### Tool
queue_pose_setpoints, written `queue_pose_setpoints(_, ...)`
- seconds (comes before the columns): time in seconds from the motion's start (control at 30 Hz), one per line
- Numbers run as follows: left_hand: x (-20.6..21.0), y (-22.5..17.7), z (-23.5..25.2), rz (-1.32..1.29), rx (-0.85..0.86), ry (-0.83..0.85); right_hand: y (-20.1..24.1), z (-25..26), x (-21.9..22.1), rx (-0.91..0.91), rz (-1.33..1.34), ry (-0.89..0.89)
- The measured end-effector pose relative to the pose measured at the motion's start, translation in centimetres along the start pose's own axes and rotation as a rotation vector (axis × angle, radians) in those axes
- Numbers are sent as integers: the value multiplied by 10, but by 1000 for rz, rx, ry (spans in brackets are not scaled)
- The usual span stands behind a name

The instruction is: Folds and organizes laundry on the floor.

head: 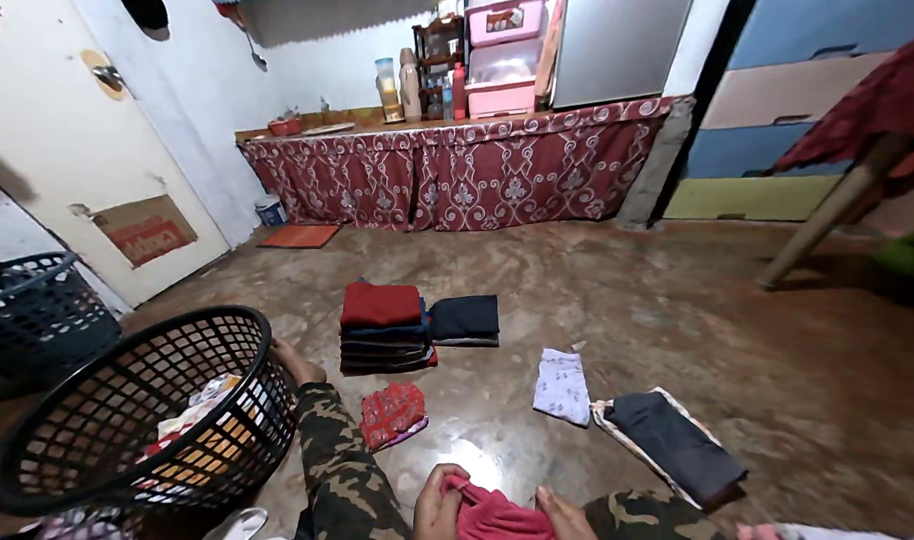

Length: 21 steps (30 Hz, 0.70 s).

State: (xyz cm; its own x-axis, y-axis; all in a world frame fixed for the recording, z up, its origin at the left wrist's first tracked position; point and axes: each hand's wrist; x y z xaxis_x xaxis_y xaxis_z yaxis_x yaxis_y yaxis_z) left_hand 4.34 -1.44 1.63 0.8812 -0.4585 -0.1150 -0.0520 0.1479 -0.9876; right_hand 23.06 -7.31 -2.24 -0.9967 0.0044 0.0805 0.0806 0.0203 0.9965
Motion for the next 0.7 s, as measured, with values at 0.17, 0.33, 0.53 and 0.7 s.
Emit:
queue_pose_setpoints(0.17,-4,-7,2,-177,-70,-12,-6,7,-4,14,-172,-88)
queue_pose_setpoints(0.33,-7,-11,4,-201,-94,53,26,-1,-9,-249,-327,45)
queue_pose_setpoints(0.53,-2,-26,-3,-204,-195,298,41,2,10,-454,-659,265)
queue_pose_setpoints(0.7,-8,-20,-8,-132,-168,347,46,4,7,-392,-670,241)
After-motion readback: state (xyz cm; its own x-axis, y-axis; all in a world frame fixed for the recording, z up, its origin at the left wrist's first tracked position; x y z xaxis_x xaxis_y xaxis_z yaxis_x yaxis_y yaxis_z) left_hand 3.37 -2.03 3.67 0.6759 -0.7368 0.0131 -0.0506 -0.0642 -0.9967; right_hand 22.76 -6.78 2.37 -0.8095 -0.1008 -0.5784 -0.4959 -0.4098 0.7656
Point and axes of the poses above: each hand's wrist, its own z-axis towards the middle knuckle, its own x-axis out of the palm, y = z × x, and after that the axes turned 14 degrees about y, right-handed
